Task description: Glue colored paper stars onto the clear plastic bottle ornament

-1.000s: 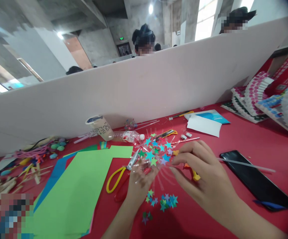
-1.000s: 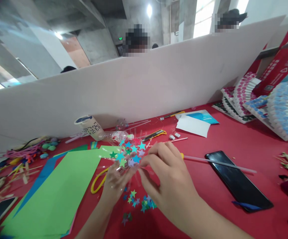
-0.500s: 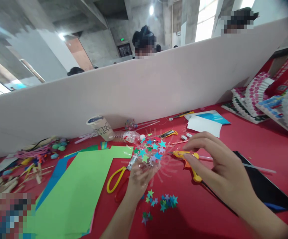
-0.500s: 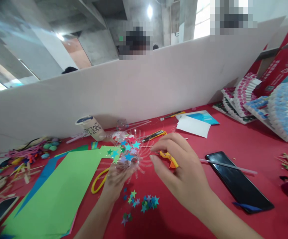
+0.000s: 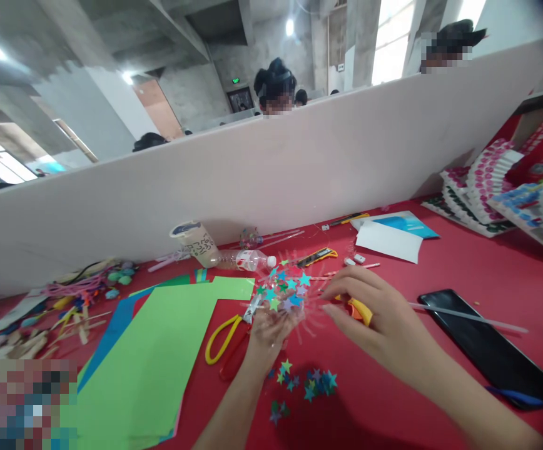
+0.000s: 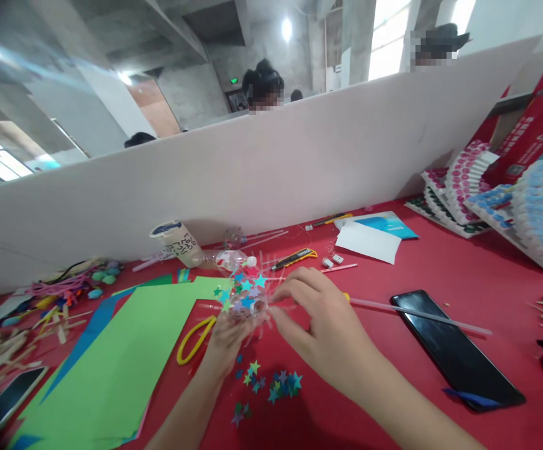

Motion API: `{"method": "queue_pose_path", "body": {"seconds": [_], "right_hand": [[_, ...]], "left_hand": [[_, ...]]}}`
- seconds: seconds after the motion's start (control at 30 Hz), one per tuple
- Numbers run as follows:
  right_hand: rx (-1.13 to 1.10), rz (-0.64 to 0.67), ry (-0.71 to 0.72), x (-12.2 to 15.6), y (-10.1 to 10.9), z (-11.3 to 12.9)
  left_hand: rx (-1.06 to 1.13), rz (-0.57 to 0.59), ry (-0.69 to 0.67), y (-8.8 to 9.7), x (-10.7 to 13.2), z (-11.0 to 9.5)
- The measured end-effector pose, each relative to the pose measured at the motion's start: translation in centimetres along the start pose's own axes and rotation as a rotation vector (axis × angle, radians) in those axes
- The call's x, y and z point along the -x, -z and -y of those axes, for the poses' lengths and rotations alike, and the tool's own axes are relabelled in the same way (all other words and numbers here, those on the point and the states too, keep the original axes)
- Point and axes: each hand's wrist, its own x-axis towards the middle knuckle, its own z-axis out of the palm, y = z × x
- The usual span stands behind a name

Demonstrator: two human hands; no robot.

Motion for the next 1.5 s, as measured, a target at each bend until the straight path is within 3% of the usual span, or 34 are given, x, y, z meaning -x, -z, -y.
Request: {"method": "queue_pose_path", "body": {"seconds": [0.2, 0.3, 0.4, 0.63, 0.87, 1.37, 1.5], "right_hand": [[-0.095, -0.073, -0.297, -0.9, -2.1, -4.4], [-0.387, 0.070, -0.521, -1.0, -4.2, -6.7], [-0.486, 0.144, -0.580, -0.7, -6.0, -7.6], [-0.483, 0.145, -0.661, -0.1, -8.3, -9.1], [-0.387, 0.162, -0.682, 0.5, -9.2, -10.7], [-0.205, 0.207, -0.610, 0.1, -7.5, -10.9], [-0.128, 0.140, -0.563, -0.2, -6.4, -10.8]], "left_hand": [[-0.091, -0.007, -0.014, 1.6, -0.1, 1.4], [-0.165, 0.012, -0.005, 1.8, -0.4, 1.9], [-0.239, 0.040, 0.012, 1.8, -0.6, 2.1], [-0.372, 0.073, 0.075, 3.0, -0.8, 1.4], [-0.379, 0.089, 0.137, 4.1, -0.4, 0.3], [-0.505, 0.083, 0.074, 4.2, 0.5, -1.6], [-0.540, 0.052, 0.024, 4.7, 0.6, -1.3]]}}
